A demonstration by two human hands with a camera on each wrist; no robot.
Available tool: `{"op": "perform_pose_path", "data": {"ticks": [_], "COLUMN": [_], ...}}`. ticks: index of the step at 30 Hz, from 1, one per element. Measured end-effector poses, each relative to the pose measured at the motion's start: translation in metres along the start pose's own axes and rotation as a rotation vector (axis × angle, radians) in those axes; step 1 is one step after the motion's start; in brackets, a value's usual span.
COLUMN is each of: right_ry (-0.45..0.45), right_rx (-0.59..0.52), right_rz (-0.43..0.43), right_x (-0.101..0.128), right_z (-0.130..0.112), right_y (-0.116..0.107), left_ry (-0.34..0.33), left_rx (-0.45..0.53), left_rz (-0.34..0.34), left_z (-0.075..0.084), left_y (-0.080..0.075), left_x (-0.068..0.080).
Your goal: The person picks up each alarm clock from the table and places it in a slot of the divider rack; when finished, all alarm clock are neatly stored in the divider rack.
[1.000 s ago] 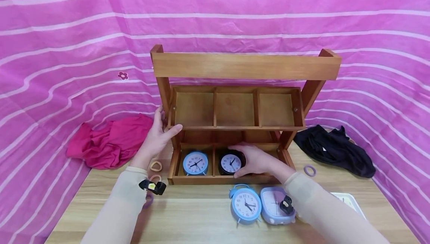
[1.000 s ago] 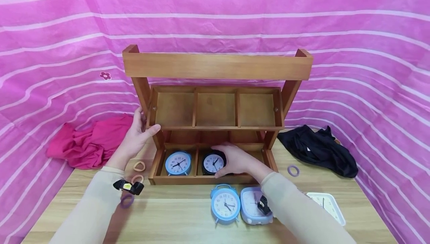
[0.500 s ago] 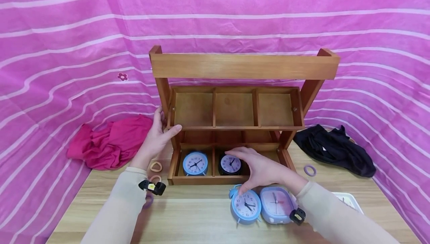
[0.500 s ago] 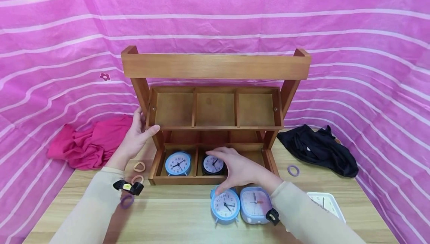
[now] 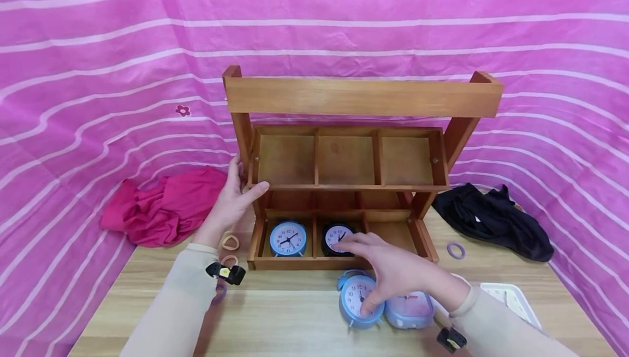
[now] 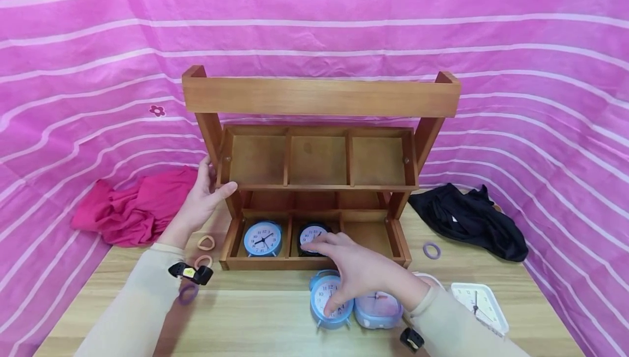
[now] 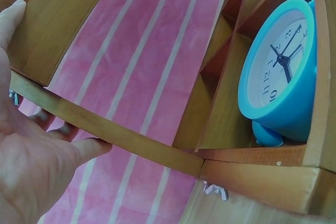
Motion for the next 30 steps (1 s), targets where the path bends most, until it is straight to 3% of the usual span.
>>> {"op": "perform_pose_path", "data": {"ticks": [6,14,19,24,30], "right_ry": [-0.036,-0.092,-0.041,0.017,-0.020], "right_rx": [0.068,0.165,0.208,0.182,0.173], "right_rz": [0.008,-0.025,-0.061,-0.066,-0.028], "right_x": [0.015,0.015,0.012,0.012,0.012], "right_z": [0.005,0.008,0.008,0.009,0.011], "right_y": [0.014,0.036,0.043,0.045,0.048], "left_ry": [-0.018,-0.023,-0.014,-0.011,-0.015], "left_rx": [0.028,0.000,0.015,0.014,0.020], "left_rz": [-0.009,0.012,0.015,0.007,0.011], "left_z": [0.000,0.002,0.003,0.003,0.003], "left_y": [0.004,0.003,0.001,0.000,0.000], "left_x": [-0.002,0.000,0.001,0.001,0.002]}}
Point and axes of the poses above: each hand's wrist, its own x-axis away from the middle knuckle, its own y-axis out of the palm, z = x × y, the point moved 1 cm from there along -x, towards the middle knuckle, and after that the axes turned 7 degrees about -z, right-handed, at the moved point
